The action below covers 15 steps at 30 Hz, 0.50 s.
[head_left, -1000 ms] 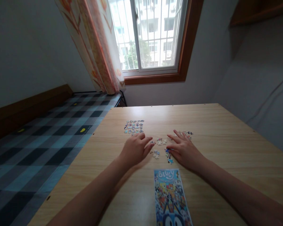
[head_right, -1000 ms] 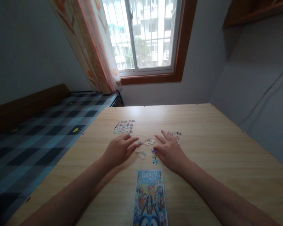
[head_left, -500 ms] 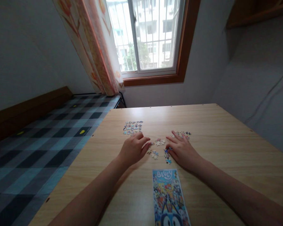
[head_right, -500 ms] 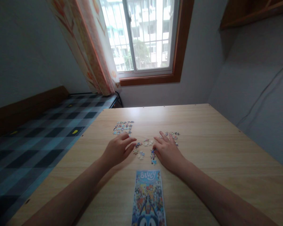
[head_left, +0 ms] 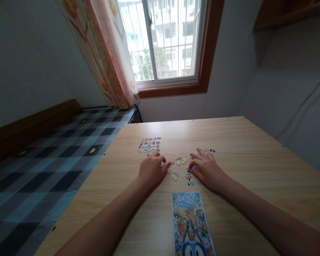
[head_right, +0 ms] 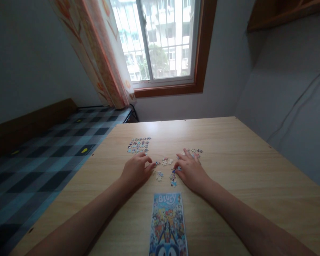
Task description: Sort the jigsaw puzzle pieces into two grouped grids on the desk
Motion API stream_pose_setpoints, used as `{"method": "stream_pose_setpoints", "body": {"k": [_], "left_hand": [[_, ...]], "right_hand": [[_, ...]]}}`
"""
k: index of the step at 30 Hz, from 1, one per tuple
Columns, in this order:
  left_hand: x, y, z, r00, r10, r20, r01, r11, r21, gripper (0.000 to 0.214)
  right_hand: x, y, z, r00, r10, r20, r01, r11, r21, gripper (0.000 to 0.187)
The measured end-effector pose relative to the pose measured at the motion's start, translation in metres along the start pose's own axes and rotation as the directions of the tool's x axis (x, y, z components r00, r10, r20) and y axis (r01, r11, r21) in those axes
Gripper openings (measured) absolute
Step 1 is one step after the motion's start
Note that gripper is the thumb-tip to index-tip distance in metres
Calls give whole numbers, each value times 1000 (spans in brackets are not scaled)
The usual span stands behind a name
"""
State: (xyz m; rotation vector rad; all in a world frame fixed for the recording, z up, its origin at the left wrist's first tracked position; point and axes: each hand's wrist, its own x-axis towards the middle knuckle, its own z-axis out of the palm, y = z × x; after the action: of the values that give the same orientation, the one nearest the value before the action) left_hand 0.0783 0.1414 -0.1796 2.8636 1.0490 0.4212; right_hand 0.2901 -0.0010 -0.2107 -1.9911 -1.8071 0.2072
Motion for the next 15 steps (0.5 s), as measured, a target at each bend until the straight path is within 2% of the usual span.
{"method": "stream_pose_setpoints", "body": {"k": [6, 15], "left_hand": [[0, 8, -1, 998, -10, 58, 9, 1000, 22, 25], [0, 1, -1, 990, -88, 109, 96, 993, -67, 14]], "right_hand": [[0, -3, -2, 1000, 4, -19, -4, 1000, 17, 12], [0, -1, 0, 1000, -6, -21, 6, 1000, 10, 11]]}}
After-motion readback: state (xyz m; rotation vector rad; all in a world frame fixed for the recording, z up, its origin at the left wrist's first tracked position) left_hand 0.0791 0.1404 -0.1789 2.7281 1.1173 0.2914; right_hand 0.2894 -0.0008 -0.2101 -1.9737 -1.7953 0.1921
